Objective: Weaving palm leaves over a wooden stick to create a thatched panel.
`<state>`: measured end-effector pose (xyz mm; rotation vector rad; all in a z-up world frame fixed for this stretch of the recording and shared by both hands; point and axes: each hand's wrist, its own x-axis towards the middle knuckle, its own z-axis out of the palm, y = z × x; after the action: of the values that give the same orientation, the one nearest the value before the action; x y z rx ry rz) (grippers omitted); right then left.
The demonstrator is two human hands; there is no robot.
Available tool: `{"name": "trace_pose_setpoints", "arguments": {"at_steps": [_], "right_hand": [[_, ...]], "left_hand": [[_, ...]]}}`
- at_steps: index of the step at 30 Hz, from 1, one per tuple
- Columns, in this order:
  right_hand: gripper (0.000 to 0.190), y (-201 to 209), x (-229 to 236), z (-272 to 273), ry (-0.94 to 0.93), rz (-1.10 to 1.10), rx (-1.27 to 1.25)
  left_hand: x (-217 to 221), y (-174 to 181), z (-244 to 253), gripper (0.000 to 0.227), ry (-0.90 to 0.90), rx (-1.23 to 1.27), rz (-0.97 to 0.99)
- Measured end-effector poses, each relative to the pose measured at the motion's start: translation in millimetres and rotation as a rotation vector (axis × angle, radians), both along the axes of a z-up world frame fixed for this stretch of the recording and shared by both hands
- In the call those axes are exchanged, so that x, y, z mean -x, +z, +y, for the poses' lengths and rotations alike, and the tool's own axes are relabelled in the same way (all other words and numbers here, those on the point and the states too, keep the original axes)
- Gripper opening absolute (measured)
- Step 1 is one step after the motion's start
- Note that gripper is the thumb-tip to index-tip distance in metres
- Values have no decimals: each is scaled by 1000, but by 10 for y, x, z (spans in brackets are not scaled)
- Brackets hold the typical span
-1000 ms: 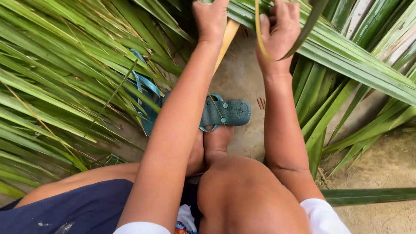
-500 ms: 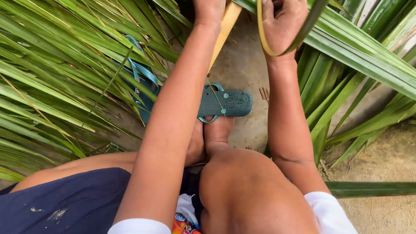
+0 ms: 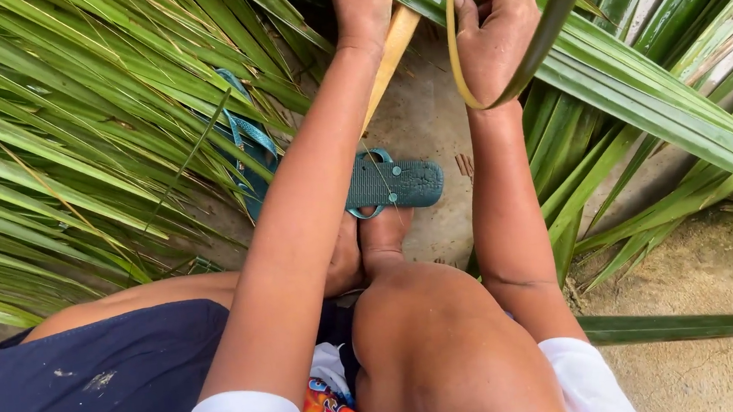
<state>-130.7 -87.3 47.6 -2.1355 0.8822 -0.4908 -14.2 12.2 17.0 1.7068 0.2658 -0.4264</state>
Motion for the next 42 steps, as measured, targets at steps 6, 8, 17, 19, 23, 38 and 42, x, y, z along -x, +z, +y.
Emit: {"name": "trace_pose_setpoints", "arguments": {"at_steps": [6, 8, 17, 19, 23, 38, 42], "right_hand": [[40, -234, 31, -6, 13, 52, -21], [25, -248, -7, -26, 28, -30, -235], [43, -634, -167, -313, -48, 130, -928], [42, -814, -181, -333, -9, 154, -829], [52, -701, -132, -358, -102, 158, -1011], [56, -565, -147, -119, -255, 32, -1109], [51, -603, -162, 20, -385, -166, -1199]], "left_hand": [[11, -43, -8, 29, -20, -8, 17], [62, -34, -28, 29, -40, -5, 29], [-62, -389, -91, 32, -40, 57, -39], [-69, -387, -118, 34, -36, 74, -60], [-30, -319, -110, 36, -74, -37, -59], [-23, -202, -157, 32, -24, 46, 15], [-39, -220, -163, 35, 4, 43, 99]]}}
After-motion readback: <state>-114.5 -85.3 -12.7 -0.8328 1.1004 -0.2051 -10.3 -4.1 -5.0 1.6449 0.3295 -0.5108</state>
